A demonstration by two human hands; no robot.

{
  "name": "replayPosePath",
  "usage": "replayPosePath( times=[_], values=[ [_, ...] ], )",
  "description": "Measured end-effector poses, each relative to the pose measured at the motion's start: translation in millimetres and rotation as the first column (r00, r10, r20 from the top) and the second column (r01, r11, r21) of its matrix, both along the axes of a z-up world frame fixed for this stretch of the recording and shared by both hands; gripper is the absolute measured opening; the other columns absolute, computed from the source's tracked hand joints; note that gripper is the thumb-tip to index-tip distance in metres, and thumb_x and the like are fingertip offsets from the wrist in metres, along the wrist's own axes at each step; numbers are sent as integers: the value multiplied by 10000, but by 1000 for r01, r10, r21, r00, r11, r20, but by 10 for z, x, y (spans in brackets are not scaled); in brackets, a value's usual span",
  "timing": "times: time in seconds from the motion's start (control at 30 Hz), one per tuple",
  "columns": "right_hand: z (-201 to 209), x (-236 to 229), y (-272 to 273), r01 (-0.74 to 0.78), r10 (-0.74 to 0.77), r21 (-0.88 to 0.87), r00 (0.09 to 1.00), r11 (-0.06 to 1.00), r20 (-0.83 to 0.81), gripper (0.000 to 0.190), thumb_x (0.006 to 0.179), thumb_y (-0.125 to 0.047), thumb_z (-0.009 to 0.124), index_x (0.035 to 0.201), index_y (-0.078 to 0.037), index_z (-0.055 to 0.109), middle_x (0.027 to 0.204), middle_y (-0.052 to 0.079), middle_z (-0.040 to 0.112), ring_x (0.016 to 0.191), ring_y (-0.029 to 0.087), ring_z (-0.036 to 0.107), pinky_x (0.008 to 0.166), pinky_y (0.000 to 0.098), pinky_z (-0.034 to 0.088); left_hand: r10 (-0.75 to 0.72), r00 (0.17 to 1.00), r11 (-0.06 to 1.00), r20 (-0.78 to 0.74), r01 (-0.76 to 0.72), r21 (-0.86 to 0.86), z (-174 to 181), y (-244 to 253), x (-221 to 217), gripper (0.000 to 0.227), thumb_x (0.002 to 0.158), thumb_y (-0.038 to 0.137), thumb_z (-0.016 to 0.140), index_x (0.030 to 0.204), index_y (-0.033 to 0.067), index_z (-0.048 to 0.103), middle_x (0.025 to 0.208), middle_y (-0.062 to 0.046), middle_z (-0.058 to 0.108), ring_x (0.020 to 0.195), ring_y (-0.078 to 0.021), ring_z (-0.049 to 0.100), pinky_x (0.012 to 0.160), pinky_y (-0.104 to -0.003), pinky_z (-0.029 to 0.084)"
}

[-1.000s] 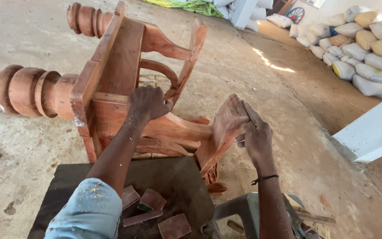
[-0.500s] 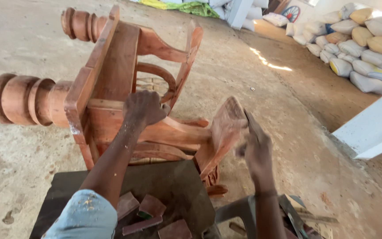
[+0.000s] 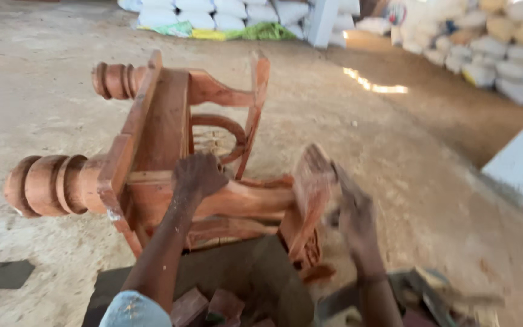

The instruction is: The person sands the backrest and frame of a wooden chair using a small piece of sandpaper held by hand.

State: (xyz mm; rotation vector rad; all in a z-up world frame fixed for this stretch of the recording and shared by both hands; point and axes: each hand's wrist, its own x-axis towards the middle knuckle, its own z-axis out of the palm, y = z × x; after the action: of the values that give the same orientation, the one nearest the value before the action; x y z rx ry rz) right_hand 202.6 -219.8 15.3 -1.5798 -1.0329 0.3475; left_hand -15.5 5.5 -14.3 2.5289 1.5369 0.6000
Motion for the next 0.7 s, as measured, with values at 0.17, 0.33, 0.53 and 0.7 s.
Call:
replayPosePath(
  times=[0.17,0.33,0.53,0.7],
  values=[
    [-12,9,32,82,-91,-59,982,995,-166,509,1036,-191,352,1518,-259,503,985,-17,730,490,73,558,441,259,520,-7,998,999,-60,5,-39,65,-44,31,385,850,430,657,939,82,794,992,-208,753,915,-375,737,867,-509,576],
    [-237,37,-59,-71,75,219,997,973,-12,463,1126,-171,344,1553,-181,522,590,136,483,416,86,396,395,242,407,-6,994,1000,-108,3,-20,44,-73,32,404,875,453,636,901,85,799,885,-185,768,856,-354,747,826,-499,586],
    [-5,48,50,-3,-18,-56,925,998,-380,688,918,6,372,1550,-242,481,590,66,593,412,114,474,398,282,445,44,992,997,-122,-51,-56,183,-111,95,424,892,483,628,963,99,796,893,-174,779,830,-350,758,799,-493,600],
    [-327,51,-85,17,21,114,945,993,-327,535,1029,-131,314,1536,-194,473,583,32,540,440,91,533,420,257,509,57,982,994,-181,-73,-85,103,-83,86,489,864,559,666,1054,125,786,953,-184,775,900,-363,752,822,-490,598]
  ],
)
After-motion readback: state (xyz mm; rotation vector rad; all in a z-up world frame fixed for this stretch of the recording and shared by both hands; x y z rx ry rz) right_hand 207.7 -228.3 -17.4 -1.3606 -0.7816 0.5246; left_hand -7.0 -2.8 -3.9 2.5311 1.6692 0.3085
